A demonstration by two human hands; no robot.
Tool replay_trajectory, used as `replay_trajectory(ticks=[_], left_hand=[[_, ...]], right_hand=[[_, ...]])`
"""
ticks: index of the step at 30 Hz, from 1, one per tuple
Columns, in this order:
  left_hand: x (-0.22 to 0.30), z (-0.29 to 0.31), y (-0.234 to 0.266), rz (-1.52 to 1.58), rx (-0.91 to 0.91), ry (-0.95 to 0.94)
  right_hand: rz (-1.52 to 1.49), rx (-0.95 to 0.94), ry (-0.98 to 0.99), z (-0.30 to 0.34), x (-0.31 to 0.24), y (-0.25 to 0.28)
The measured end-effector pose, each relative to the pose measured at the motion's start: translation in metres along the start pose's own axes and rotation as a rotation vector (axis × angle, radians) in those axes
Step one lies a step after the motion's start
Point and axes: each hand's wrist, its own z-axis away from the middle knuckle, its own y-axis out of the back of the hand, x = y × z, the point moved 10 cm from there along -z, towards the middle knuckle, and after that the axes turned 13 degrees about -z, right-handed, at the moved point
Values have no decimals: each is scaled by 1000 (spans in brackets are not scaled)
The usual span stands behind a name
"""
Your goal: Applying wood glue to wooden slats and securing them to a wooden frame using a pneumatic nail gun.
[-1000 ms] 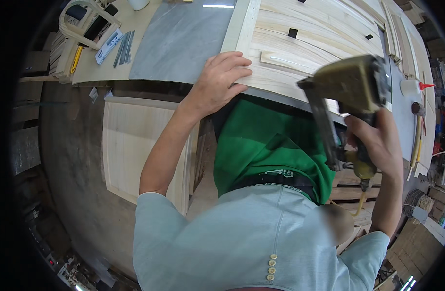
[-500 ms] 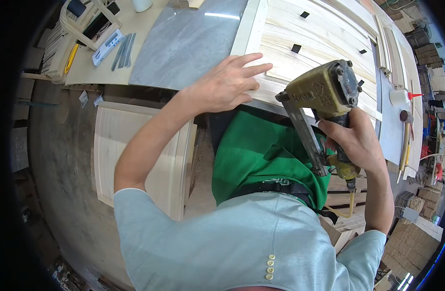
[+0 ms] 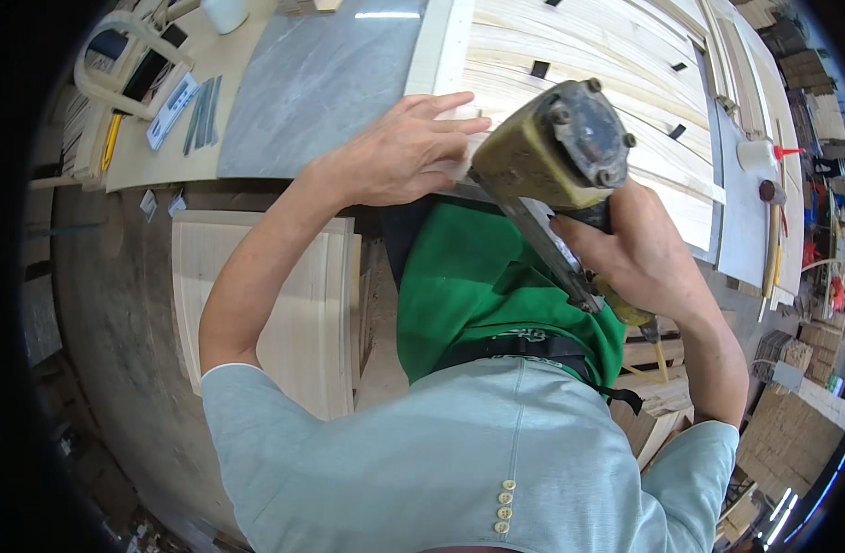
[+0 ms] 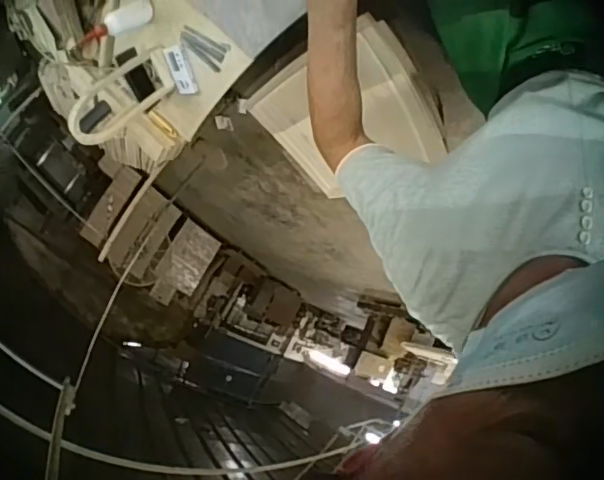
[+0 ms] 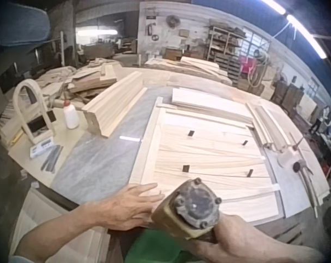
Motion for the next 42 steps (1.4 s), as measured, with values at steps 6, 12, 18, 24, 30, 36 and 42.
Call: replay_trajectory(ticks=[6,12,18,24,30,36,42], left_hand=[[2,4,2,3,-17,2],[3,-1,3,41,-97,34],[5,-4,5,76,-137,65],[7,-11,6,84,-205,117],[7,-12,6,77,-236,162],[3,-8,8,132,-183,229],[-14,-3,11,242,-21,534]], right_hand=[[-12,59,-64,31,16,29],[-14,162,-245,61,51,63],[-80,269,-434,99,70,105],[21,358,-506,128,105,144],[-163,621,-359,166,102,207],[342,781,-355,183,156,312],[989,875,-413,160,236,356]])
